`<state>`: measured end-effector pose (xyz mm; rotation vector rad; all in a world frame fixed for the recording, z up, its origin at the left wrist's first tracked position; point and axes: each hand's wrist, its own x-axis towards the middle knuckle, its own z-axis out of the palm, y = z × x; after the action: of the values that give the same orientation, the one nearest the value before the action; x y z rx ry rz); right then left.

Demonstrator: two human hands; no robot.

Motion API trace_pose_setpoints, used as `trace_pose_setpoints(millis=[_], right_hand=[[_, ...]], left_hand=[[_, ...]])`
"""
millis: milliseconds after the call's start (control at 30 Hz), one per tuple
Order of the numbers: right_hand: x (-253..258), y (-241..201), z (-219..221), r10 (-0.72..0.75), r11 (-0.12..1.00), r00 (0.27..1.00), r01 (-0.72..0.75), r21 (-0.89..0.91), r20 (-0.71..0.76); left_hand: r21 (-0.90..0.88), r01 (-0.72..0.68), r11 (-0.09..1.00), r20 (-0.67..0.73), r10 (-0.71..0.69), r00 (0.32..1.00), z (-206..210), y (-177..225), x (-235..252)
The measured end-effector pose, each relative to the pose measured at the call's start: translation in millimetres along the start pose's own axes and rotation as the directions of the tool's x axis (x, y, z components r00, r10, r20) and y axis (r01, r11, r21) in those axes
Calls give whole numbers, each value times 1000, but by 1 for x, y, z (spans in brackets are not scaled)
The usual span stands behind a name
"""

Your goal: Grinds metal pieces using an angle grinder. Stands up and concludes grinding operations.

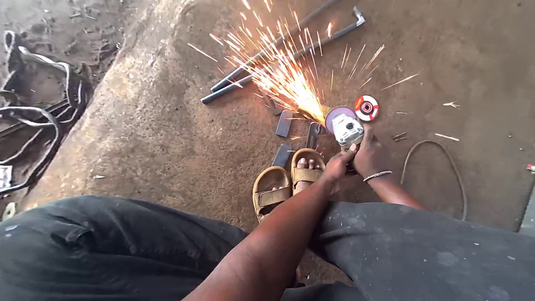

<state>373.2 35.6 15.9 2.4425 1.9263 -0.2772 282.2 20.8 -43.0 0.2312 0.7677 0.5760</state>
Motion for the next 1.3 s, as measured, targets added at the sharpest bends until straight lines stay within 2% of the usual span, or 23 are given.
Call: trace_pose_setpoints(millis=[100,233,367,533,700,833,1000,1133,1300], right_hand=[[3,4,-1,48,999,999,-48,-6,9],[3,11,0,-58,998,998,58,-26,1],[4,11,-2,-47,998,999,47,-32,-12],[8,21,-1,-136,990,990,137,-19,40],[8,17,-7,-59,996,998,60,-60,20],[10,23,-3,-145,988,988,147,-55,46],[18,16,-11,-63,995,995,69,-78,74],[18,21,-5,-142,988,986,146,-45,81],[9,24,-3,-108,993,993,110,-41,42]], left_hand=[[3,11,1000,-14,-11,1000,6,3,3],[-28,-16,999,-6,15,1000,5,-4,-1],[-24,11,1000,3,-11,1000,6,1,2],[-81,-5,997,18,6,1000,4,-7,0],[-35,28,999,19,-27,999,7,2,6],[-93,-1,996,49,5,999,2,-4,3],[-55,16,998,43,-14,999,8,11,6],[-77,-7,997,65,12,998,3,5,4],[-55,31,998,91,-26,995,1,2,4]])
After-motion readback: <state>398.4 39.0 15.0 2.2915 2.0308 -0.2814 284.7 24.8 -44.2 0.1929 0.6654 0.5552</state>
